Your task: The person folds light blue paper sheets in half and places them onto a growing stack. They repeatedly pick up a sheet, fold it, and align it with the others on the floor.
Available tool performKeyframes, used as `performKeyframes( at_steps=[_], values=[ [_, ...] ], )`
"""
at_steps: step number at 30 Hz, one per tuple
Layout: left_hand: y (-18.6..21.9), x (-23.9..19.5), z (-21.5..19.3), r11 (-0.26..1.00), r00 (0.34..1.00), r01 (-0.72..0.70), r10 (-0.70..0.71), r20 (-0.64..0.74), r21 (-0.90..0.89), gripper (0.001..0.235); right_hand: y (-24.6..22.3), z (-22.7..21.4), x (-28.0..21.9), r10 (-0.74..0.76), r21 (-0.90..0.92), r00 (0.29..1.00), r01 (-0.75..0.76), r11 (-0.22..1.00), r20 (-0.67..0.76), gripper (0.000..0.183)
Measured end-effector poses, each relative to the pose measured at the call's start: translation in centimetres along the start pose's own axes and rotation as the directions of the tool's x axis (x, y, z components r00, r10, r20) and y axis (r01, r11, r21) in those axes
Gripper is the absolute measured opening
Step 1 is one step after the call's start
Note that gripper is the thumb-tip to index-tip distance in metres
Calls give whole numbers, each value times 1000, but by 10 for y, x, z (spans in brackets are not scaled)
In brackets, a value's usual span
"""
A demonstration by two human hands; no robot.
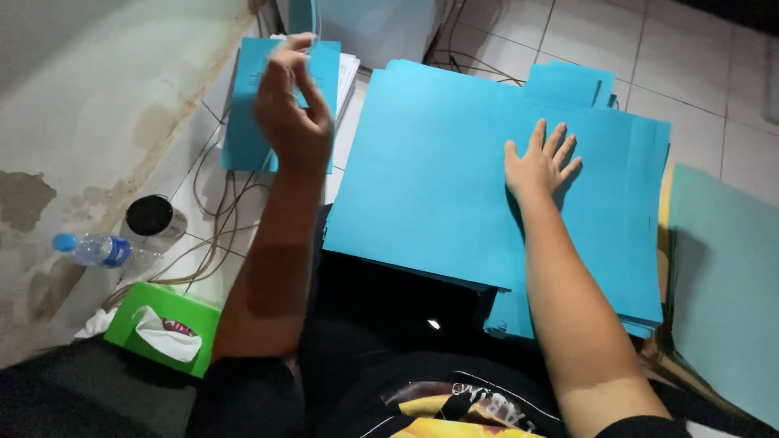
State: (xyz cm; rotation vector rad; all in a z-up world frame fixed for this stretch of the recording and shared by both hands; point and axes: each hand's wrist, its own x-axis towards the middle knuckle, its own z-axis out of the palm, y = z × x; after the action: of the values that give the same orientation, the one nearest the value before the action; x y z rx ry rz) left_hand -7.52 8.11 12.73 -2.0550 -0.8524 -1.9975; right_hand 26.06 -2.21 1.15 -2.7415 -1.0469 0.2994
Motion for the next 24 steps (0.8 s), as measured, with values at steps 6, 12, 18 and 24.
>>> performKeyframes(
  at_steps=[6,12,18,24],
  values=[
    [192,-59,28,949,922,-202,268,279,-242,12,48,-64,-68,-475,994,877,-17,108,67,81],
    [253,-155,33,821,855,-90,354,378,-564,28,152,-84,-103,-416,968,891,-88,237,183,67],
    [51,-132,46,743,450,154,-639,623,651,79,254,-49,-75,-127,926,984,-72,370,127,61],
    [5,-113,87,555,132,546,-796,591,627,87,197,-102,-106,115,854,956,-291,430,268,56]
  ],
)
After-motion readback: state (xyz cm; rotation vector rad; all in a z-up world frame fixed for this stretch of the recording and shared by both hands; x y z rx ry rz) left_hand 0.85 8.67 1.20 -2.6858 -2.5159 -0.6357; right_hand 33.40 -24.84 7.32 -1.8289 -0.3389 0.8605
